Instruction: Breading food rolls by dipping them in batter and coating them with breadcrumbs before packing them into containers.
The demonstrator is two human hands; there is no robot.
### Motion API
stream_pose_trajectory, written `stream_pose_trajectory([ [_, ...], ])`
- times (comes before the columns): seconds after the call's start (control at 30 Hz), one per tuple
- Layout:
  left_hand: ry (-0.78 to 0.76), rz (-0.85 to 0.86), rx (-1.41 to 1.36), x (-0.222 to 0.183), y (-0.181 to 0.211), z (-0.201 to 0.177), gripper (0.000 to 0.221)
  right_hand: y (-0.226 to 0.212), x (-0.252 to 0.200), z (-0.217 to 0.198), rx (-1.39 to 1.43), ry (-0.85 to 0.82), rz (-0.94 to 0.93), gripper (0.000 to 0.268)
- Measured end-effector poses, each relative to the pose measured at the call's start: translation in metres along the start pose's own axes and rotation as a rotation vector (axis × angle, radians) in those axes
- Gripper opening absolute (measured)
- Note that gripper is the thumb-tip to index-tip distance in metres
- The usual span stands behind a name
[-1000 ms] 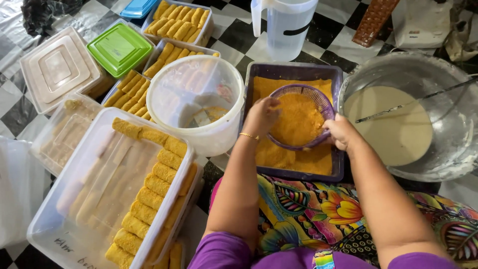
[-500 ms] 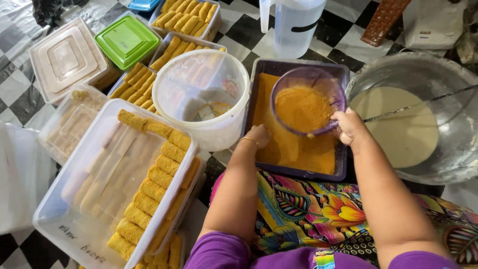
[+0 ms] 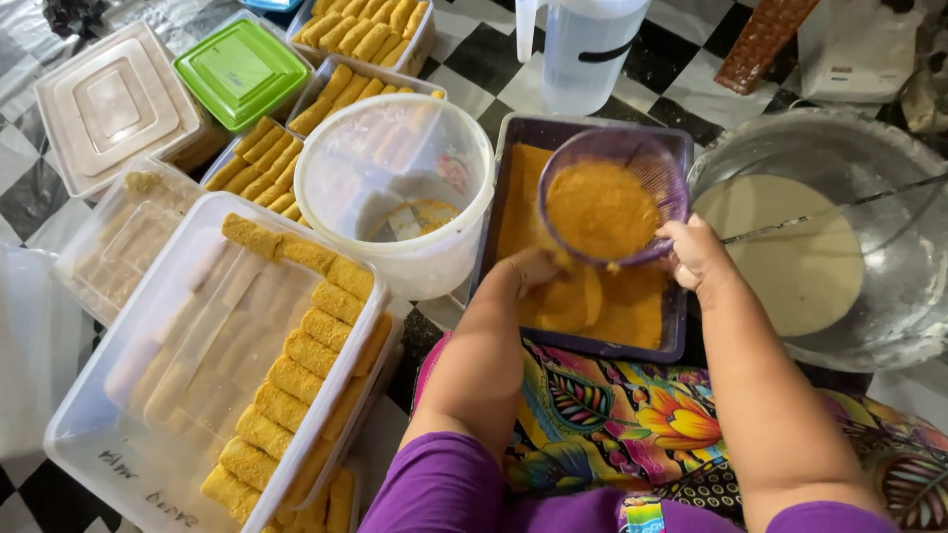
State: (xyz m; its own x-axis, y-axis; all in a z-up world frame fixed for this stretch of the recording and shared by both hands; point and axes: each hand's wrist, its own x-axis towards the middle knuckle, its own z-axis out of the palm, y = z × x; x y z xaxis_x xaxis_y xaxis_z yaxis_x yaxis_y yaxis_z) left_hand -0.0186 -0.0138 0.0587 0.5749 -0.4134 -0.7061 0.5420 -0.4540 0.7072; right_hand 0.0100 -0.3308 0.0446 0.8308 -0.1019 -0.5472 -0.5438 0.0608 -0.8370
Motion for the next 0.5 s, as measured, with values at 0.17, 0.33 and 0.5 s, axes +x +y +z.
stream_pose_trajectory([
  [0.17, 0.418, 0.153, 0.412, 0.105, -0.058, -0.037, 0.043, -0.031, -0.043, 0.011, 0.029, -0.021, 0.023, 0.045],
  [0.33, 0.406, 0.051, 1.034, 0.133, -0.062, -0.054, 0.048, -0.026, -0.029, 0.004, 0.044, -0.018, 0.021, 0.044],
  [0.5, 0.566, 0.159, 0.475, 0.089, -0.045, -0.025, 0.056, -0.026, -0.020, -0.004, 0.082, 0.030, -0.008, 0.041],
])
